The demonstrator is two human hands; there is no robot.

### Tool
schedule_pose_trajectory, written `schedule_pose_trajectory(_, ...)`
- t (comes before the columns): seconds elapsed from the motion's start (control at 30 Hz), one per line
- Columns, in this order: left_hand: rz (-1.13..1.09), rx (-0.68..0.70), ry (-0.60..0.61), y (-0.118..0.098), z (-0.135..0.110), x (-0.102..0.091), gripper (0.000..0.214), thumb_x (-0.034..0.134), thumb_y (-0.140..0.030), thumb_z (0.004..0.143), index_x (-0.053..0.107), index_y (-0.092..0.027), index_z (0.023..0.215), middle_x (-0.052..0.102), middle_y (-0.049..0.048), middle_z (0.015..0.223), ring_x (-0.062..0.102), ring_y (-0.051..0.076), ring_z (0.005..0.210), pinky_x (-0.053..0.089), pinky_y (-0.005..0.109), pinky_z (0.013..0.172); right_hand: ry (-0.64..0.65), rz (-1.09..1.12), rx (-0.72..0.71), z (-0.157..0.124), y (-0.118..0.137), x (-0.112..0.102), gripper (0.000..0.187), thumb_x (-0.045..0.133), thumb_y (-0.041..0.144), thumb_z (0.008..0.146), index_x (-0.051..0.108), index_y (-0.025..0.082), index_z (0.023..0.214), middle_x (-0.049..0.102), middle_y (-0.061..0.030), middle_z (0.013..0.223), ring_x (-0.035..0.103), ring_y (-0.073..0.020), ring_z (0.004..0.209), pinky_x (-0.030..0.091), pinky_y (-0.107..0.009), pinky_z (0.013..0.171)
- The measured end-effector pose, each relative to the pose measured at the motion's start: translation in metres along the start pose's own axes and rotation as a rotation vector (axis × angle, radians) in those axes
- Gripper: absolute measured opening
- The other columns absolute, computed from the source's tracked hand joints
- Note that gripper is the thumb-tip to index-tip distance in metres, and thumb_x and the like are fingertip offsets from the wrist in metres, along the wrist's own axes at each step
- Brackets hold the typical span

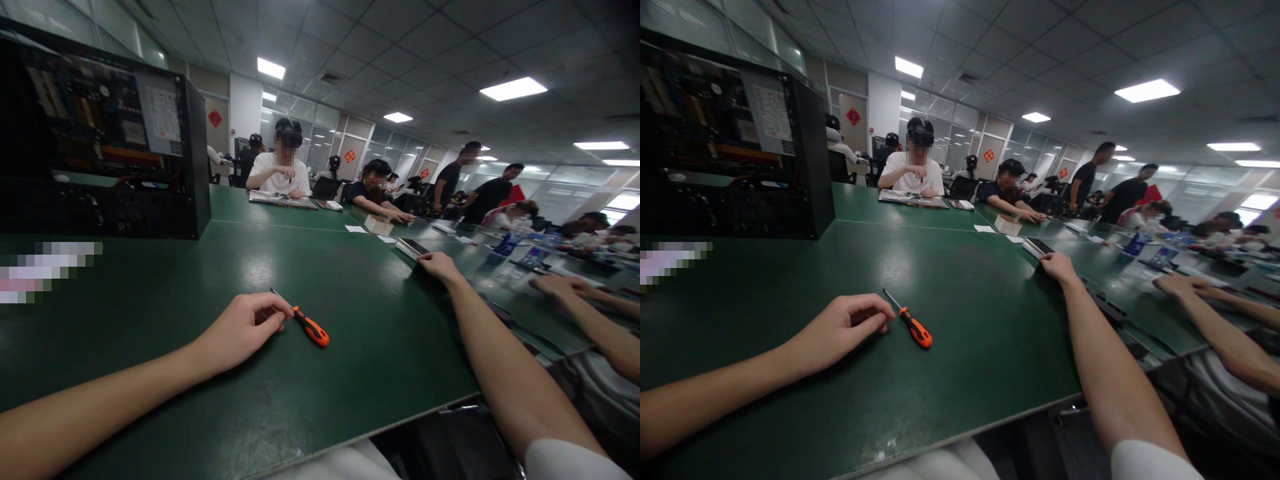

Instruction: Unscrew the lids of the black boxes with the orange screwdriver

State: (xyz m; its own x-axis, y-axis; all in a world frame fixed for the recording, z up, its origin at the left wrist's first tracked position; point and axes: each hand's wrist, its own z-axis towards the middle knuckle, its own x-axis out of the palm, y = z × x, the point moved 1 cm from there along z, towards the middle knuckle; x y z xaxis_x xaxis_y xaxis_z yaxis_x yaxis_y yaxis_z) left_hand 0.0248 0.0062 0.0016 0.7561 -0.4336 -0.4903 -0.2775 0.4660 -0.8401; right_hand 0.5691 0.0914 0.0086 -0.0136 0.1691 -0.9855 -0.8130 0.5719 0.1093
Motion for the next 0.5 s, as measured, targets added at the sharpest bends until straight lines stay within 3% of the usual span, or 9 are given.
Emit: schedule_pose_trajectory(0.5, -0.009, 0.002, 0.019, -0.0031, -0.0011, -0.0012, 0.025, 0.055, -0.03, 0.089, 0.074, -0.015, 0.095, 0.073, 0.0054, 0.084, 0.066, 0.019, 0.075, 0.049, 0.028, 0.068, -0.021, -0.001, 0.014, -0.0049, -0.0084, 0.0056, 0.035, 0.059, 0.039, 0.097, 0.061, 0.018, 0.125, 0.063, -0.0095, 0.126, 0.063, -0.0217, 0.108, 0.055, -0.043, 0.093)
